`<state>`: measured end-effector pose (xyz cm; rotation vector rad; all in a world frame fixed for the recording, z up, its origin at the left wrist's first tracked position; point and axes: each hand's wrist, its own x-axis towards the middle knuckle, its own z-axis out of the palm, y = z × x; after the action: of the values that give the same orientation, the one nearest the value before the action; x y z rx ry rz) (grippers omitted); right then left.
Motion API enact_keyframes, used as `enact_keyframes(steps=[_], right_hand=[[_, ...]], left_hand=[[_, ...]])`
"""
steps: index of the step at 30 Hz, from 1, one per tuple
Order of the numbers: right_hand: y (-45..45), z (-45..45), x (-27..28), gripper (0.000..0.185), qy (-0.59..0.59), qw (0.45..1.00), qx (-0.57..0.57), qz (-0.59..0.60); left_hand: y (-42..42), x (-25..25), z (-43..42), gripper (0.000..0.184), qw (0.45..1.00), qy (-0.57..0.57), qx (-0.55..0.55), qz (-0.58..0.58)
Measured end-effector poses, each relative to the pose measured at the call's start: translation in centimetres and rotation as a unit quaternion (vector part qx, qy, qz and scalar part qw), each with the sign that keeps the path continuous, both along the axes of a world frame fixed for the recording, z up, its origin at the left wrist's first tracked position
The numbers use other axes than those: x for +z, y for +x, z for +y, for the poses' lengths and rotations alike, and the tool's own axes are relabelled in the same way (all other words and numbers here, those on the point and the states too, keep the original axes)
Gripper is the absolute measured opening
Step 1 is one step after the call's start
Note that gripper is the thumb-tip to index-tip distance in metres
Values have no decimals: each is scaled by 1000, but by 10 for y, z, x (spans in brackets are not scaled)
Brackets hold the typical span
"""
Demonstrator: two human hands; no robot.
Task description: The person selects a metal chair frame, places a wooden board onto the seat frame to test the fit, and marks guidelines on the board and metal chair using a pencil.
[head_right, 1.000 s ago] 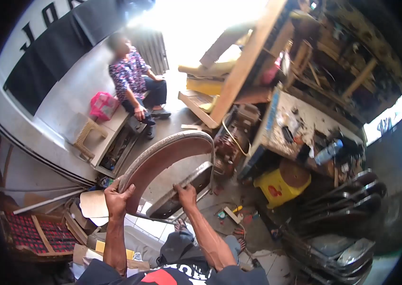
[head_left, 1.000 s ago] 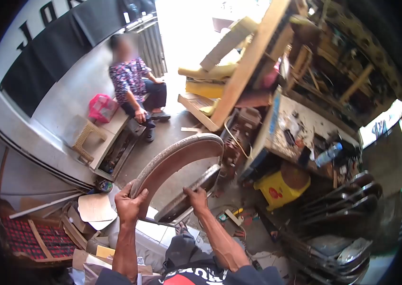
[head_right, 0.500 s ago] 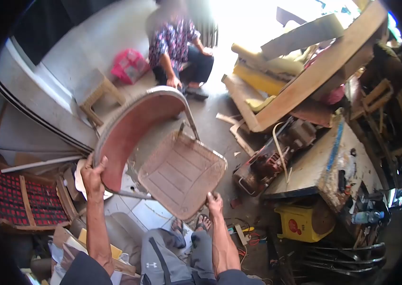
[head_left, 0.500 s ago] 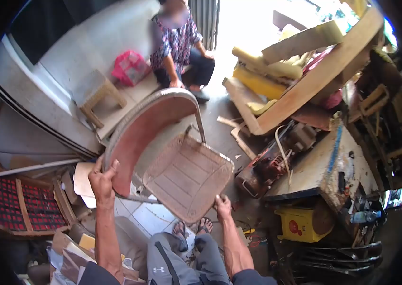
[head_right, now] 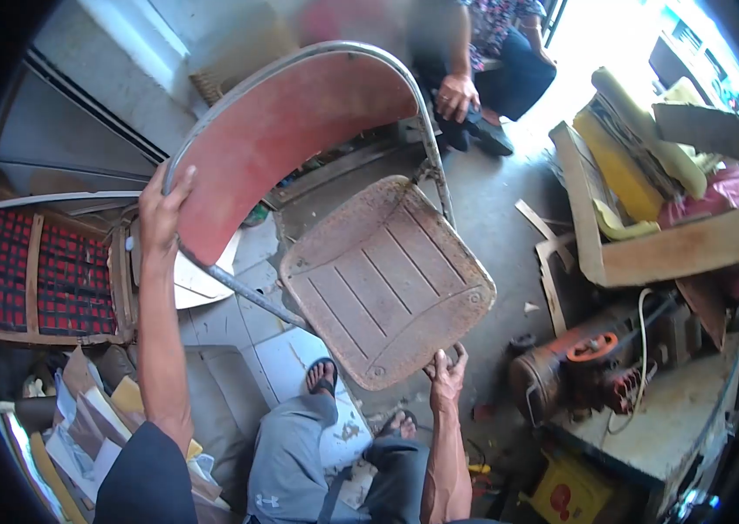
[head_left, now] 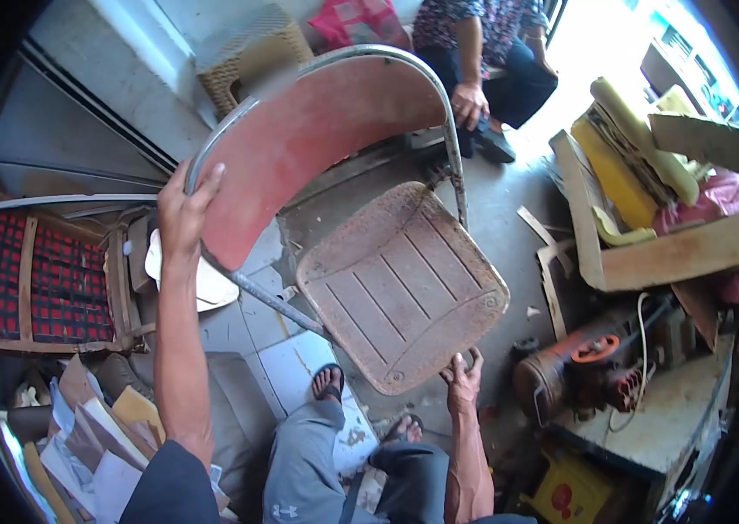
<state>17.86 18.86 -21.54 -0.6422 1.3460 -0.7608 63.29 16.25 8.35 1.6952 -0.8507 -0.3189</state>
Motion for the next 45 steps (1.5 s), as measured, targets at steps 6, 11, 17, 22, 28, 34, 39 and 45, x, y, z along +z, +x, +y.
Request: enact_keyframes(steps=[6,11,17,22,28,34,39,45], right_hand=[[22,-9,-14,58,-38,997,4,63],[15,-10,-24,59,-86,996,-14,-20],[10,-24,-35,52,-116,984,-3,-133],[13,-23,-57,34,-127,972,-48,-190],[4,39,-35,34,-95,974,-18,-205],[-18,97,-30,41,-61,986,-55,-144],[-11,104,-21,42,-77,983,-67,-154],[-14,100,-11,35,-80,997,-12,-17]], left_hand=[[37,-32,-11,39,997,-34,-31,-62],[22,-52,3,46,985,-95,-10,-145],[-13,-156,16,44,941,-245,118,-199],[-39,-192,29,40,956,-288,42,-30],[-35,-188,28,39,958,-283,-34,-38],[-56,-188,7,41,957,-269,-92,-48],[-52,-196,-37,44,946,-289,-142,-26],[-60,-193,-45,45,943,-292,-158,-5]])
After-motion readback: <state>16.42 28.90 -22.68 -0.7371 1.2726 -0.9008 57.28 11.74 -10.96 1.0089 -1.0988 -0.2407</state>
